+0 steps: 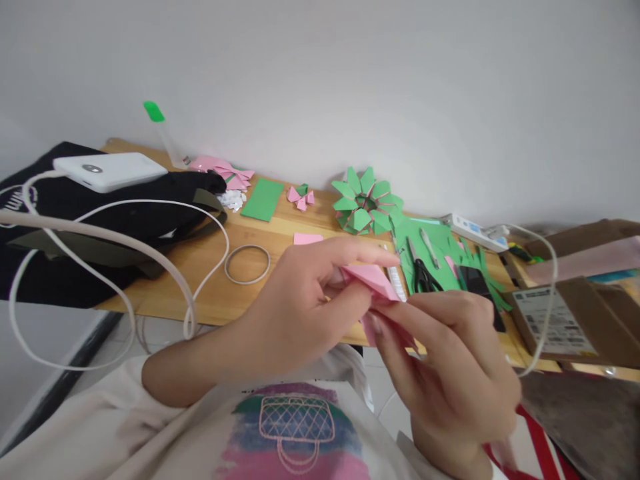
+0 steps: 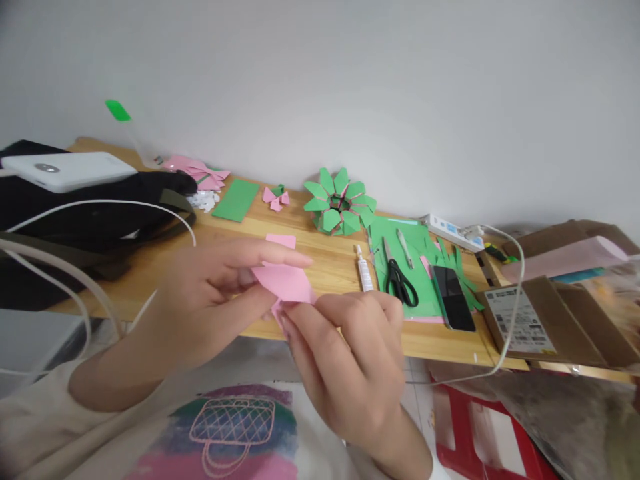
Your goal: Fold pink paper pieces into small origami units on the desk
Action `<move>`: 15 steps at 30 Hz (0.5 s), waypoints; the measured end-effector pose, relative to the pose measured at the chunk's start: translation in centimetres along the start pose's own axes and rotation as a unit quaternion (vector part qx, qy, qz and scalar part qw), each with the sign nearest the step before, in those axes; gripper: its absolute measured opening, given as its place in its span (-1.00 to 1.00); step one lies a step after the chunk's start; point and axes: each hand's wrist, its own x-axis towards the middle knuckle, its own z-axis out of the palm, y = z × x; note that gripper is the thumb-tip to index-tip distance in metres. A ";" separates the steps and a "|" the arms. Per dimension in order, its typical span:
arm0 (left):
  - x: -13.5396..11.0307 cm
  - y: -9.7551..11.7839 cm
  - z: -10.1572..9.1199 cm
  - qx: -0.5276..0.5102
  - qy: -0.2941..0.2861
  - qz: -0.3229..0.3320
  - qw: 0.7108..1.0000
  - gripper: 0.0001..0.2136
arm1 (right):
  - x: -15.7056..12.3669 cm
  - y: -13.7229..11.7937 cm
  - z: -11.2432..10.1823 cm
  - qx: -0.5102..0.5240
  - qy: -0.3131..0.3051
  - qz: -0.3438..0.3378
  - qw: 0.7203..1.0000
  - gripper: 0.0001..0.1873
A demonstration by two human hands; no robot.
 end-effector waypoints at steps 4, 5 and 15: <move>0.1 0.0 0.0 -0.013 -0.006 0.000 1.000 -0.71 | 0.0 0.0 0.1 0.007 0.006 0.000 1.000 -0.81; 0.1 0.0 0.0 -0.010 -0.006 -0.003 1.000 -0.71 | 0.0 0.1 0.1 0.008 0.007 0.001 1.000 -0.82; 0.2 -0.1 0.0 -0.006 -0.005 -0.001 1.000 -0.68 | -0.1 0.3 0.0 0.000 0.013 -0.009 1.000 -0.77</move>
